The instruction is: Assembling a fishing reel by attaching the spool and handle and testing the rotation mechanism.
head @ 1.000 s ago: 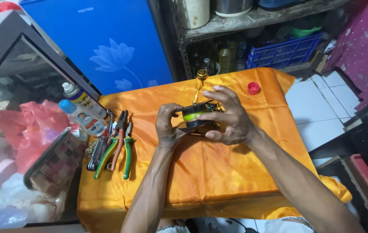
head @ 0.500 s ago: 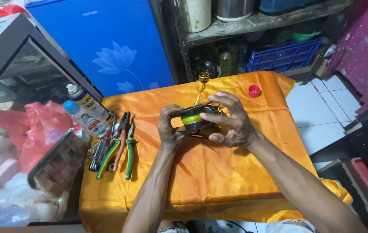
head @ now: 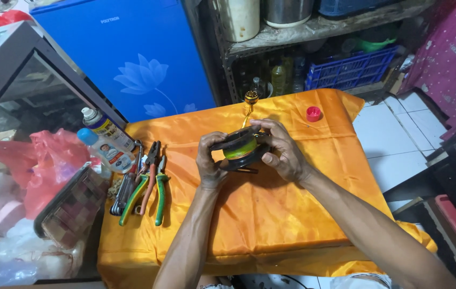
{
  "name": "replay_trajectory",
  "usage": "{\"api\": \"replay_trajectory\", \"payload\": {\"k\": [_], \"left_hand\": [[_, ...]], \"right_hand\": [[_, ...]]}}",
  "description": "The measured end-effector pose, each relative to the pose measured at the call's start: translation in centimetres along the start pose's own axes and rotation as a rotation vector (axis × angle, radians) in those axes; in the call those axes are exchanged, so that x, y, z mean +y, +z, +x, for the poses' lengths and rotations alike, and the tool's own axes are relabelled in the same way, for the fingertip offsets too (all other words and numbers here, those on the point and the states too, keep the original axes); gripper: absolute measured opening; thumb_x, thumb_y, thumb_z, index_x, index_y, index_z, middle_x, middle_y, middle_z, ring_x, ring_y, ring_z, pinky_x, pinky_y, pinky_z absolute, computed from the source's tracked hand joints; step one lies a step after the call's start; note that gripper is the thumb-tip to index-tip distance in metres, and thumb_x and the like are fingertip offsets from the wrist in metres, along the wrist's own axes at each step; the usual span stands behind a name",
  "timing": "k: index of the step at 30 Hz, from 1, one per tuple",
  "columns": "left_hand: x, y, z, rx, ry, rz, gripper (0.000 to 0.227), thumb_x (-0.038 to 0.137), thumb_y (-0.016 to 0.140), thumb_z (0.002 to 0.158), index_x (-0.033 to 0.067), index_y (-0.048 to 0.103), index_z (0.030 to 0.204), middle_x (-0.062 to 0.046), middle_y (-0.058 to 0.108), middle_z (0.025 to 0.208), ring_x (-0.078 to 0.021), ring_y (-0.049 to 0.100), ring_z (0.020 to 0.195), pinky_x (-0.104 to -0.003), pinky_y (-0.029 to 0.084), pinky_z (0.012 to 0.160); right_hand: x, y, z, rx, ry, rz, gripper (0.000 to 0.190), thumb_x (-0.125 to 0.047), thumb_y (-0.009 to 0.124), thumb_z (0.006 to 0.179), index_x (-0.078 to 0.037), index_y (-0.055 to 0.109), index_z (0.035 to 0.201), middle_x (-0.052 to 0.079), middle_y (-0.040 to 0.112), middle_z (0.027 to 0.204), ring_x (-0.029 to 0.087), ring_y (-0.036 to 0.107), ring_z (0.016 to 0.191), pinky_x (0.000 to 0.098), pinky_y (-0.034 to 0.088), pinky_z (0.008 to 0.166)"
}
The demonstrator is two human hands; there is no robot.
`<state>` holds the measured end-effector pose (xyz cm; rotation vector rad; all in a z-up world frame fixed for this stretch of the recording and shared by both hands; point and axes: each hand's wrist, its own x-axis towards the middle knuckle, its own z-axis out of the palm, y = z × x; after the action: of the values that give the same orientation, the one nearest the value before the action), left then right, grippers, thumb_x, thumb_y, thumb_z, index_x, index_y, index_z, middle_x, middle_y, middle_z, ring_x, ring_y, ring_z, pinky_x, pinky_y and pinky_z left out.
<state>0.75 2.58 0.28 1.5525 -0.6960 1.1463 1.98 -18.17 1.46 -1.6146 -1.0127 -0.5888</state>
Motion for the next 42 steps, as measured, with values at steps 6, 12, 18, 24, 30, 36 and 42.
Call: {"api": "replay_trajectory", "payload": {"k": [6,12,18,24,30,36,42], "left_hand": [[0.1,-0.1,0.4,-0.002,0.034,0.050,0.045,0.043,0.071,0.095,-0.0008,0.061,0.103,-0.014,0.065,0.100,-0.0329,0.070,0.099,-0.041,0.056,0.092],[0.1,0.4,0.3,-0.038,0.050,0.002,0.043,0.036,0.080,0.090,-0.0023,0.064,0.103,-0.015,0.068,0.099,-0.0340,0.071,0.097,-0.040,0.057,0.090],[-0.3,0.2,-0.7,-0.068,-0.102,-0.195,0.065,0.021,0.095,0.075,-0.0045,0.050,0.114,-0.021,0.063,0.111,-0.0389,0.069,0.109,-0.048,0.055,0.098],[-0.2,1.0,-0.4,-0.026,-0.113,-0.216,0.056,0.040,0.083,0.089,-0.0033,0.054,0.110,-0.021,0.068,0.109,-0.0360,0.069,0.110,-0.046,0.055,0.098],[2.4,0.8,1.3,-0.107,-0.086,-0.074,0.044,0.014,0.092,0.078,-0.0013,0.059,0.102,-0.021,0.072,0.109,-0.0375,0.072,0.106,-0.043,0.056,0.095],[1.8,0.9,0.8,-0.131,-0.062,-0.034,0.036,0.014,0.087,0.084,0.0010,0.055,0.093,-0.020,0.074,0.114,-0.0397,0.071,0.110,-0.045,0.056,0.094],[1.2,0.6,0.4,-0.095,-0.133,-0.006,0.046,0.011,0.094,0.074,0.0069,0.053,0.093,-0.017,0.075,0.118,-0.0383,0.069,0.115,-0.042,0.053,0.098]], "right_hand": [[-0.9,-1.0,0.0,0.083,-0.028,-0.064,0.053,-0.053,0.064,0.094,-0.006,0.074,0.118,0.017,0.053,0.142,0.036,0.047,0.136,0.0458,0.040,0.113],[-2.6,0.3,0.5,0.157,-0.307,-0.268,0.036,-0.043,0.077,0.087,-0.017,0.081,0.111,0.017,0.057,0.137,0.040,0.053,0.128,0.0510,0.042,0.112],[-0.9,-1.0,0.5,0.170,-0.250,-0.219,0.040,-0.044,0.076,0.091,-0.009,0.077,0.111,0.019,0.064,0.131,0.036,0.067,0.115,0.0410,0.055,0.097],[-2.0,-1.6,0.9,0.127,-0.267,-0.133,0.038,-0.040,0.077,0.090,-0.007,0.077,0.110,0.024,0.065,0.129,0.040,0.071,0.109,0.0444,0.061,0.089],[-2.4,-1.8,1.6,0.160,-0.344,-0.217,0.033,-0.039,0.068,0.098,-0.010,0.079,0.110,0.019,0.068,0.127,0.038,0.072,0.109,0.0430,0.060,0.090],[-1.1,-4.7,2.9,0.234,-0.479,-0.181,0.024,-0.029,0.080,0.090,-0.006,0.080,0.094,0.020,0.073,0.107,0.044,0.070,0.101,0.0532,0.058,0.091],[6.1,-11.5,-1.3,0.203,0.177,-0.920,0.019,-0.025,0.080,0.093,-0.009,0.074,0.096,0.014,0.064,0.115,0.039,0.058,0.119,0.0477,0.052,0.096]]}}
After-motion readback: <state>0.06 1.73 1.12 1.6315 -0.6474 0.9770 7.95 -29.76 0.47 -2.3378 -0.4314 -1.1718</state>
